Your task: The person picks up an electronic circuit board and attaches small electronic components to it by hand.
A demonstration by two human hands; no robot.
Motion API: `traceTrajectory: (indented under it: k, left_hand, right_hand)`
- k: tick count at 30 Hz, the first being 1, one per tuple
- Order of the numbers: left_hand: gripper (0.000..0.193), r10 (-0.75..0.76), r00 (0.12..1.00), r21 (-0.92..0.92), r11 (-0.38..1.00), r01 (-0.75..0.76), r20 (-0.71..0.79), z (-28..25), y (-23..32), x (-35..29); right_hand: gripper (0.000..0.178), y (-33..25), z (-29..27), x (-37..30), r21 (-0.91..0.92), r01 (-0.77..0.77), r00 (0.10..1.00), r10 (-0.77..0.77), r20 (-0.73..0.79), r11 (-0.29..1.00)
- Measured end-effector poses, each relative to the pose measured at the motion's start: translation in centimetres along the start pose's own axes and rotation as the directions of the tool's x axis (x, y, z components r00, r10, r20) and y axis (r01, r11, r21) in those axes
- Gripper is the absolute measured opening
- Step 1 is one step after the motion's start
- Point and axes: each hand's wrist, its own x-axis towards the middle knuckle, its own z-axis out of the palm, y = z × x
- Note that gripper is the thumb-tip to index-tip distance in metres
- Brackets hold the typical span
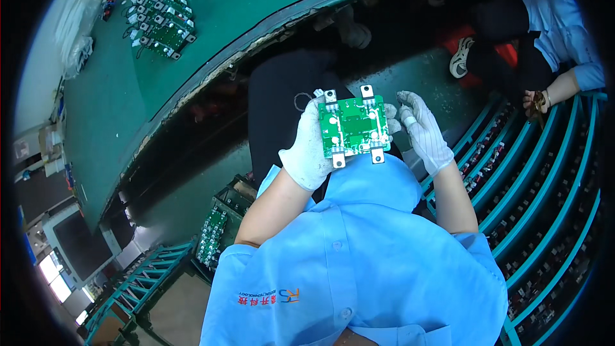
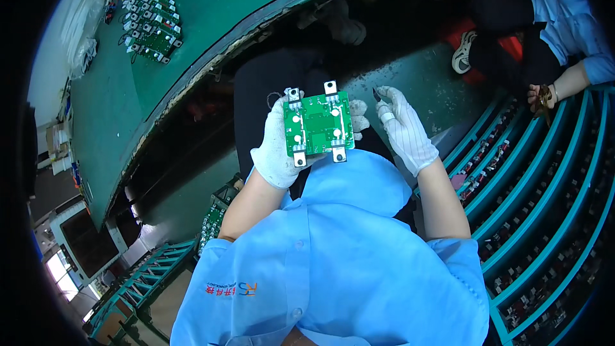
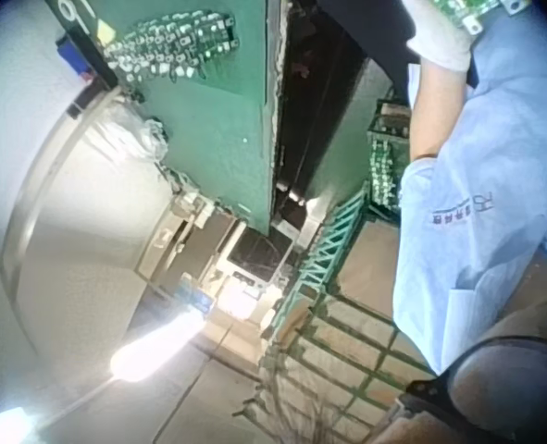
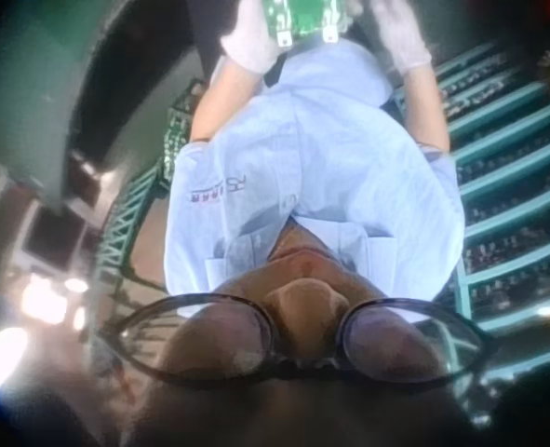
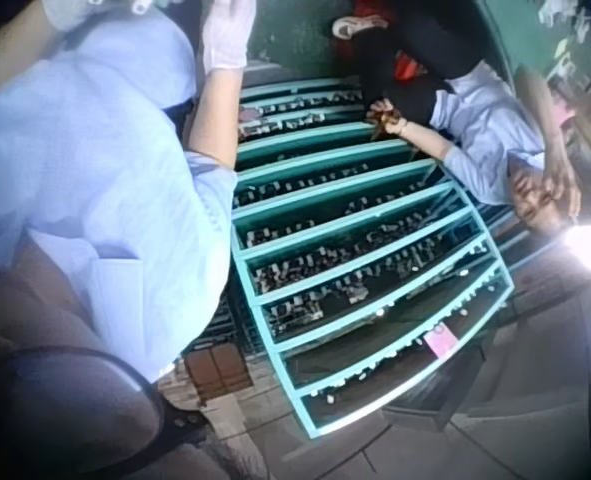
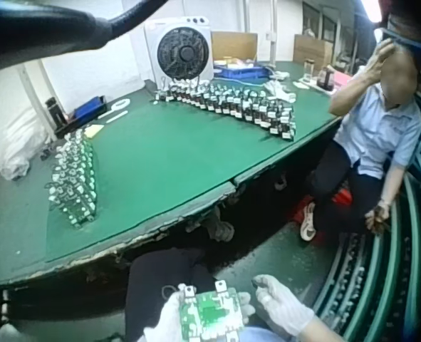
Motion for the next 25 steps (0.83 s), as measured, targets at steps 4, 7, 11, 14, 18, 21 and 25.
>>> traceTrajectory:
  k: [4, 7, 11, 14, 18, 21, 25]
  left_hand:
    - [0.074, 0.009, 1.000, 0.035, 0.999, -0.009, 0.005, -0.1, -0.1, -0.2]
    - [0.076, 0.014, 1.000, 0.012, 1.000, -0.014, 0.015, -0.2, 0.0, -0.4]
    - [0.077, 0.073, 0.996, 0.054, 0.996, -0.076, 0.052, -0.2, 0.3, -0.3]
    - [0.062, 0.116, 0.985, 0.067, 0.990, -0.125, 0.129, -0.8, 0.6, -0.6]
    - [0.039, 0.186, 0.941, 0.246, 0.934, -0.258, 0.282, -3.2, 1.3, -0.2]
    - [0.048, 0.133, 0.939, 0.359, 0.899, -0.249, 0.318, -4.2, 1.6, 0.4]
    - [0.054, 0.127, 0.872, 0.335, 0.890, -0.311, 0.472, -4.1, 1.5, 0.4]
  right_hand:
    - [0.038, -0.1, 0.2, -0.2, -0.008, -0.032, 0.999, 0.032, 0.010, 0.999]
    - [0.039, 0.1, 0.6, -0.3, 0.016, -0.046, 0.999, 0.046, -0.002, 0.999]
    - [0.039, -0.3, 0.9, -0.7, 0.057, -0.084, 0.996, 0.085, -0.017, 0.995]
    - [0.039, 0.4, 1.1, -0.7, 0.087, -0.131, 0.991, 0.131, 0.001, 0.988]
    - [0.037, 0.7, 1.3, -0.7, 0.040, -0.030, 1.000, 0.030, -0.003, 0.999]
    - [0.037, 0.5, 1.6, -0.7, 0.039, -0.030, 0.998, 0.032, -0.045, 0.999]
    - [0.037, 0.9, 1.7, -0.5, 0.067, -0.029, 0.999, 0.032, -0.037, 0.997]
